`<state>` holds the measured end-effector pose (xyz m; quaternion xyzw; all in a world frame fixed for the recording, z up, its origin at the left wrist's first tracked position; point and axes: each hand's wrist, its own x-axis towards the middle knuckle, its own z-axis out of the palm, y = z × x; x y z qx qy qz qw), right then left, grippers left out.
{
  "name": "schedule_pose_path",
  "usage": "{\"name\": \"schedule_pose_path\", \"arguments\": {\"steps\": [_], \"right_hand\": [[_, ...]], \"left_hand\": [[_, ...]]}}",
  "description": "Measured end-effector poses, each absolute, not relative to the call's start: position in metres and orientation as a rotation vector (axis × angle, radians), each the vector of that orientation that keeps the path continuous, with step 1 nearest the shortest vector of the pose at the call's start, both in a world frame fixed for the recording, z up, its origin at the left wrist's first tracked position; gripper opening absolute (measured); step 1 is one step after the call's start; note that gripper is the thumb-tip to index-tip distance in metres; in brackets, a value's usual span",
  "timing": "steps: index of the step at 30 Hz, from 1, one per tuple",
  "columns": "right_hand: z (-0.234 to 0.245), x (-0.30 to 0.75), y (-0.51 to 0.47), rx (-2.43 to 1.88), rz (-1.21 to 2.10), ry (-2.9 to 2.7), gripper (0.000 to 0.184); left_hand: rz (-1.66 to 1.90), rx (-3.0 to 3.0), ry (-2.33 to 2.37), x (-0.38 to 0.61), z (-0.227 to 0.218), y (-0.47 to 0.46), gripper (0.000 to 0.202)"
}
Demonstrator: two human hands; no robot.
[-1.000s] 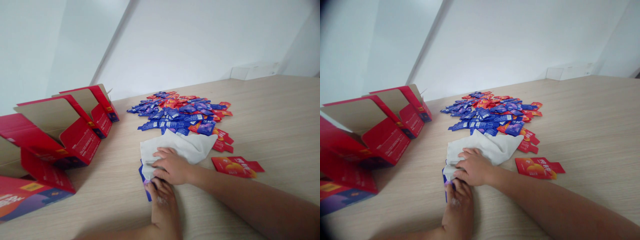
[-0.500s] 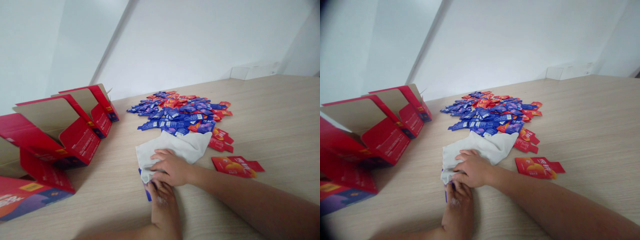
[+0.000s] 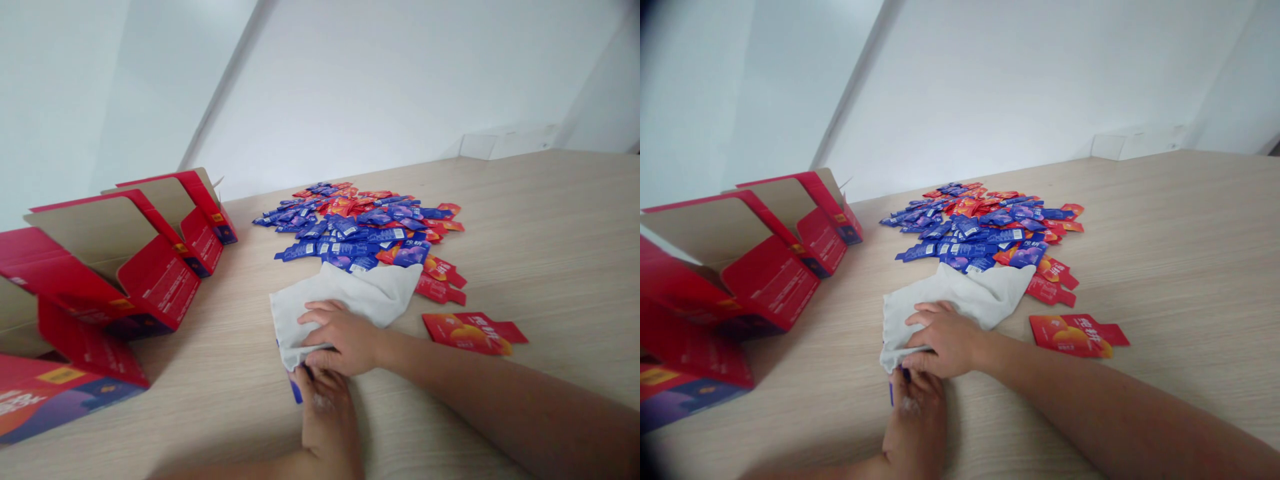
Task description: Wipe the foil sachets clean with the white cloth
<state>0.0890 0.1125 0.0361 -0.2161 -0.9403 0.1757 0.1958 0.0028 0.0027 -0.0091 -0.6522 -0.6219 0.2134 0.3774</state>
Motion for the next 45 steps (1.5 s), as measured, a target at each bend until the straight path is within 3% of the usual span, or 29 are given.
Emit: {"name": "schedule_pose_path", "arguments": {"steps": [6, 13, 18, 27, 45], "right_hand": [[0.037, 0.086, 0.113, -0.817, 0.461, -2.589, 0.041], [0.034, 0.089, 0.114, -0.588, 0.500, -2.630, 0.037], [0.034, 0.087, 0.114, -0.745, 0.472, -2.577, 0.038], [0.034, 0.089, 0.114, -0.581, 0.506, -2.620, 0.038], [0.035, 0.086, 0.112, -0.734, 0.462, -2.575, 0.040]], "left_hand": [[0.543, -1.688, -1.555, 0.001, 0.007, 0.002, 0.039], [0.573, -1.773, -1.569, 0.002, 0.010, 0.002, 0.040], [0.575, -1.781, -1.583, 0.003, 0.015, 0.003, 0.041], [0.638, -1.569, -1.637, 0.005, -0.011, 0.003, 0.039], [0.600, -1.826, -1.602, 0.003, 0.017, 0.004, 0.042]]}}
